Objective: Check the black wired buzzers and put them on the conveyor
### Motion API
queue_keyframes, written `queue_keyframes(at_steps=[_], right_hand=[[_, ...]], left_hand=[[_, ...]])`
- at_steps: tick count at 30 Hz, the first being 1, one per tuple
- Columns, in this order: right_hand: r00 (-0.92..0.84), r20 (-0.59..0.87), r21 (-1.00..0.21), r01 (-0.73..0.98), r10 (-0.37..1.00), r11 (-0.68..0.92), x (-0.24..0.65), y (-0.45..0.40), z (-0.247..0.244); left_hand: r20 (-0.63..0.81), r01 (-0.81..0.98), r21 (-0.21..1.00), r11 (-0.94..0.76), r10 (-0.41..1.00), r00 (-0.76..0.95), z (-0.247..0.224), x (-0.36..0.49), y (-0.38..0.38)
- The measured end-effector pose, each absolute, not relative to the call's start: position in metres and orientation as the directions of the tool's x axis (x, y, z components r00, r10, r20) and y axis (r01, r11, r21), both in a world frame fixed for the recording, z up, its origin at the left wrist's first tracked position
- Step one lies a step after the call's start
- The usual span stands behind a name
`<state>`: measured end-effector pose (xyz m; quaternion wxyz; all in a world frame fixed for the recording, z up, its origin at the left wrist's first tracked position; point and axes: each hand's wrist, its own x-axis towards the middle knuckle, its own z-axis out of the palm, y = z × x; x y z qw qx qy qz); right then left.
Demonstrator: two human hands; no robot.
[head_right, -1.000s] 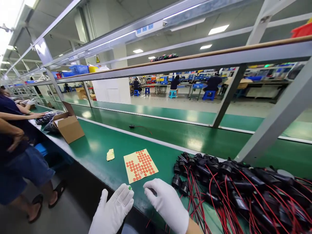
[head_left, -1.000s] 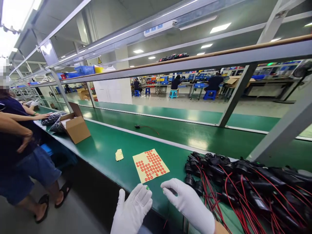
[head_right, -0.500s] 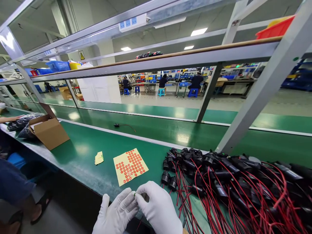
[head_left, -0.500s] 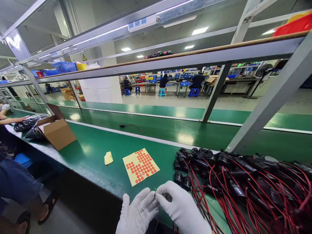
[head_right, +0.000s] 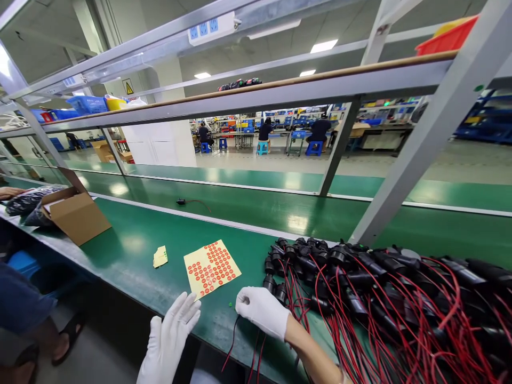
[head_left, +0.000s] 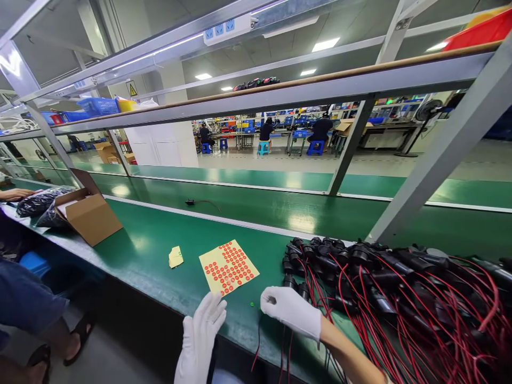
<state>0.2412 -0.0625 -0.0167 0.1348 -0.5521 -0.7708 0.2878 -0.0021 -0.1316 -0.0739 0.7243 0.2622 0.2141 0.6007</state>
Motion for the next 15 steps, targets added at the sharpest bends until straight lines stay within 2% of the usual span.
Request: queue_keyframes(at_steps=[4, 8, 12, 15], right_hand=[[-0.389, -0.234, -0.500, 0.834, 0.891, 0.233, 0.230, -0.037, -0.032], [-0.327, -0.276, -0.382, 0.900, 0.904, 0.209, 0.218, -0.032, -0.039], [-0.254, -0.176, -0.326, 0.927, 0.951, 0.187, 0.210, -0.037, -0.039], [-0.241, -0.058, -0.364, 0.909, 0.969, 0.205, 0.206, -0.042, -0.030]], left_hand=[[-0.070, -0.728, 0.670, 0.145, 0.989, 0.133, -0.078, -0.009, -0.143], [-0.119, -0.713, 0.683, 0.158, 0.987, 0.105, -0.085, -0.008, -0.147], [-0.136, -0.718, 0.680, 0.149, 0.988, 0.076, -0.085, -0.008, -0.140], [-0.130, -0.684, 0.720, 0.118, 0.991, 0.035, -0.069, -0.011, -0.135]])
